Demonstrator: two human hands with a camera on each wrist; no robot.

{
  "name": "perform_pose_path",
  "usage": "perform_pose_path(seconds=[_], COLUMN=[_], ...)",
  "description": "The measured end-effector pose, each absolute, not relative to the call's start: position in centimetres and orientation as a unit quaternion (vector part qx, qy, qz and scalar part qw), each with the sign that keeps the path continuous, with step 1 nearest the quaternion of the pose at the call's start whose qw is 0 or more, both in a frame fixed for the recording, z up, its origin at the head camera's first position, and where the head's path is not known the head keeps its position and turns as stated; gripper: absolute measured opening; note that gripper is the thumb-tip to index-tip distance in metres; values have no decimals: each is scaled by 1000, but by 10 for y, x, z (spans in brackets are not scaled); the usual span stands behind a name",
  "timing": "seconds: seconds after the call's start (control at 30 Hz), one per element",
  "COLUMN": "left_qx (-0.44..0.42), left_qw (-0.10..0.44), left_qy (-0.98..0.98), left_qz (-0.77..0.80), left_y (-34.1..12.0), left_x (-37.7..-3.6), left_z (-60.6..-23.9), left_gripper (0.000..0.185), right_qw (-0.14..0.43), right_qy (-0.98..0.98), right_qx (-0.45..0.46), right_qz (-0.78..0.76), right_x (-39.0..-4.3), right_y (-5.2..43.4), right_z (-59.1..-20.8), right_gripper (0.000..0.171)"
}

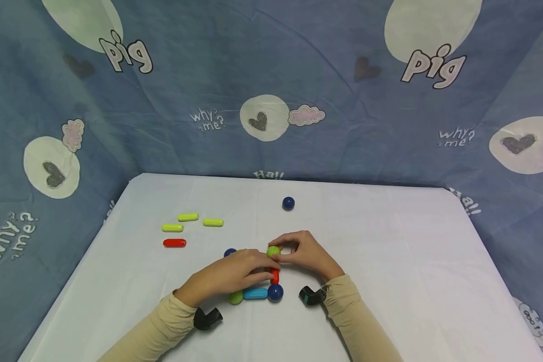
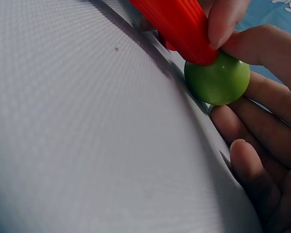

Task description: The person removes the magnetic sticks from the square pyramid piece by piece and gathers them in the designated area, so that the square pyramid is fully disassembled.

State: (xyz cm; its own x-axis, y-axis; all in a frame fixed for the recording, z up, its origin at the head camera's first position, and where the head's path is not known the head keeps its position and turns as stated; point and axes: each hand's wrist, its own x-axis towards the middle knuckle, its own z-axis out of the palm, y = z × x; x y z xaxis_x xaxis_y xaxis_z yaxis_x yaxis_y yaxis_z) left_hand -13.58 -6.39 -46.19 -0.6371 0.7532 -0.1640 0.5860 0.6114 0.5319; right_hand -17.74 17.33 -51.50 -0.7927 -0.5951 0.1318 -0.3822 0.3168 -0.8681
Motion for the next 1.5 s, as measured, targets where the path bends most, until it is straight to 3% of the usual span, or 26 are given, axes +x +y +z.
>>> perform_pose_path(seconds=[0.6, 0.9, 1.17, 1.4, 1.5], left_qx=[388, 387, 383, 380, 380], left_qw=[196, 200, 206, 210, 212], left_qy=[875, 873, 873, 874, 874], left_qz=[214, 218, 219, 217, 216], left_y=[-63, -64, -64, -64, -64], left_x=[-132, -133, -133, -133, -134], left_z=[-459, -460, -461, -460, -460], left_gripper=[30, 30, 32, 32, 33], right_qw=[90, 54, 41, -5, 6], right_qy=[817, 816, 789, 788, 787], right_qx=[-253, -229, -158, -88, -74], right_qz=[-511, -527, -592, -609, -612], right_x=[-178, -178, -184, -202, -209], right_y=[172, 170, 182, 205, 211], right_z=[-519, -518, -517, -511, -508], right_gripper=[28, 29, 32, 38, 41])
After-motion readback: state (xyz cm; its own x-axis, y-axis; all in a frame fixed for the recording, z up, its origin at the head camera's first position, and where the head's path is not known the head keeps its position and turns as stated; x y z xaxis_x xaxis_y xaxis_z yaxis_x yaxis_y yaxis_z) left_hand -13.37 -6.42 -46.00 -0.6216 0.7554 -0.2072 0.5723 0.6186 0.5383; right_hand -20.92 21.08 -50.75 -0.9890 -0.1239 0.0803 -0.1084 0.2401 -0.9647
